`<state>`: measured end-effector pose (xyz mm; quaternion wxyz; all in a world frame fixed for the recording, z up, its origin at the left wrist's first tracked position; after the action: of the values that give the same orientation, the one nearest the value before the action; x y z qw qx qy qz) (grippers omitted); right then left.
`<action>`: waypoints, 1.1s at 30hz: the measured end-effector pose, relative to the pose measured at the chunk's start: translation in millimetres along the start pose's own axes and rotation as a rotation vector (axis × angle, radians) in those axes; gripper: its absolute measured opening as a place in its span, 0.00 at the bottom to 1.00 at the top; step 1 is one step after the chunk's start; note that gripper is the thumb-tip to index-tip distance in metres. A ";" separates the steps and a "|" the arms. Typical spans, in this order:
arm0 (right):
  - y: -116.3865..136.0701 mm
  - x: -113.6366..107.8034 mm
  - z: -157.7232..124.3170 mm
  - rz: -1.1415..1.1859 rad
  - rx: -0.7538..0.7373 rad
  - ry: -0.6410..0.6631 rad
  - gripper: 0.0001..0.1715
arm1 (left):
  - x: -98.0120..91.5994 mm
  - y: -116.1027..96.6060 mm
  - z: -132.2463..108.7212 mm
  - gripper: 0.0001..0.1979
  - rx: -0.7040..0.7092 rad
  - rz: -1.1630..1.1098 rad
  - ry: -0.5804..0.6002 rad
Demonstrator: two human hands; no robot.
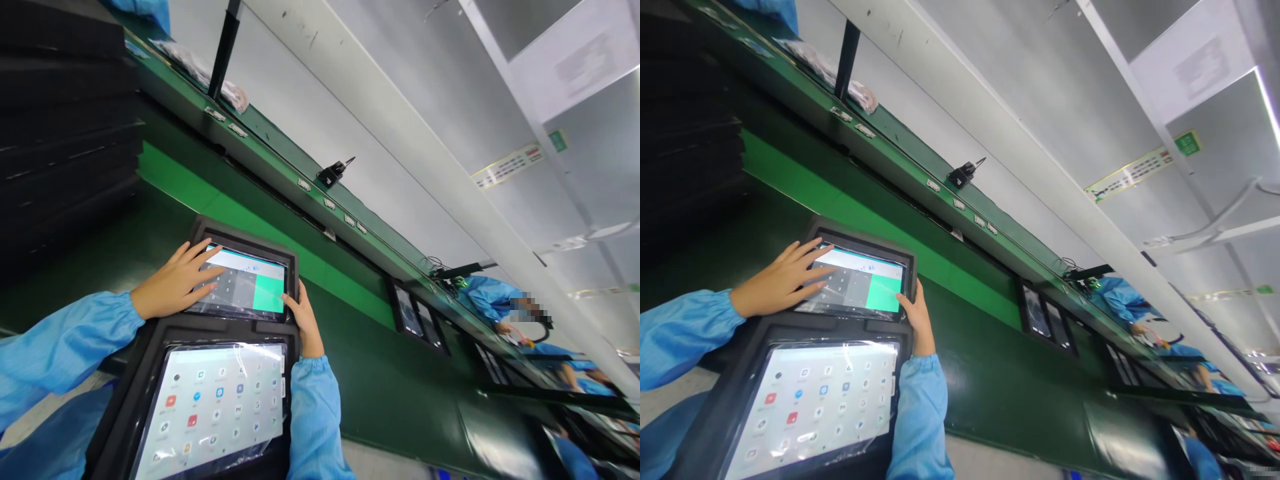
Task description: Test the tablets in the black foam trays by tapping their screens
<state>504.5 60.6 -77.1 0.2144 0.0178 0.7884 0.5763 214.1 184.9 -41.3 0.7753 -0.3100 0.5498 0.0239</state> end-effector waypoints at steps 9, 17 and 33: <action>-6.2 0.4 0.3 0.035 0.007 0.014 0.49 | -4.7 4.2 -9.7 0.25 -0.058 -0.023 -0.110; 0.9 -0.5 2.6 -0.054 0.002 -0.018 0.55 | -10.2 6.4 -16.3 0.28 -0.046 -0.059 -0.205; -3.7 1.5 -24.3 0.057 0.057 0.032 0.51 | -9.3 -59.6 -102.2 0.28 -0.163 -0.413 -0.119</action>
<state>495.2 37.9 -75.0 0.1847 0.0372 0.8071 0.5595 147.3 87.8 -26.9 0.7672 -0.4754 0.4243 -0.0728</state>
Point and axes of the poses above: each hand's wrist, its own z-axis towards the middle knuckle, its own x-axis out of the palm, y = z × x, the point moved 9 cm from there along z, towards the middle knuckle, and after that the axes turned 10 degrees about y, right-handed, at the moved point
